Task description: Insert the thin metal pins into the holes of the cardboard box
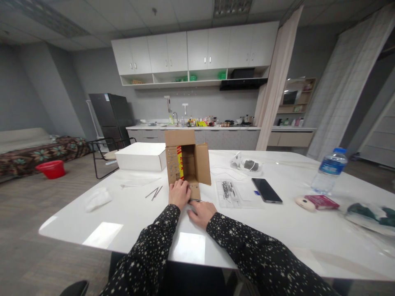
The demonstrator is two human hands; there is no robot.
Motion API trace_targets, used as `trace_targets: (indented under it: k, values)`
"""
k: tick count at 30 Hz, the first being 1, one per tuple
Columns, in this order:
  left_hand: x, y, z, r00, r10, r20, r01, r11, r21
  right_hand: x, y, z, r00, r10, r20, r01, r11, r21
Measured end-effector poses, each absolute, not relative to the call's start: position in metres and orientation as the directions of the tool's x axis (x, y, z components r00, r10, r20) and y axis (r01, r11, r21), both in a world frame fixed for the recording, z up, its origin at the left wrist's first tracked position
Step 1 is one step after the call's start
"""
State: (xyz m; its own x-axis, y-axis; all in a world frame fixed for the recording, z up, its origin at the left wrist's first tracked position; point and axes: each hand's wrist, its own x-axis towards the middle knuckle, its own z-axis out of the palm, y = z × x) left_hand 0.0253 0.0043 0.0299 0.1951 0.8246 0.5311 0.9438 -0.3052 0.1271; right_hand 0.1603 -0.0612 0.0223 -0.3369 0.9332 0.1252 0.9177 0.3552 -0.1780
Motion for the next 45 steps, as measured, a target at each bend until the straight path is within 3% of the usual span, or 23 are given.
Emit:
trace_targets:
  k: [16, 29, 36, 45]
  values:
    - [0.025, 0.005, 0.026, 0.172, 0.782, 0.599, 0.927, -0.334, 0.17, 0.16, -0.061, 0.023, -0.353, 0.922, 0.16, 0.911, 0.378, -0.164]
    - [0.025, -0.012, 0.027, 0.057, 0.692, 0.719, 0.864, -0.395, 0.311, 0.16, -0.063, 0.025, -0.35, 0.923, 0.163, 0.91, 0.376, -0.176]
    - [0.024, -0.014, 0.018, 0.17, 0.725, 0.668, 0.764, -0.525, 0.375, 0.16, -0.06, 0.022, -0.347, 0.924, 0.162, 0.914, 0.372, -0.165]
    - [0.018, -0.006, 0.001, 0.241, 0.78, 0.578, 0.711, -0.547, 0.441, 0.16, -0.06, 0.018, -0.342, 0.926, 0.16, 0.917, 0.366, -0.157]
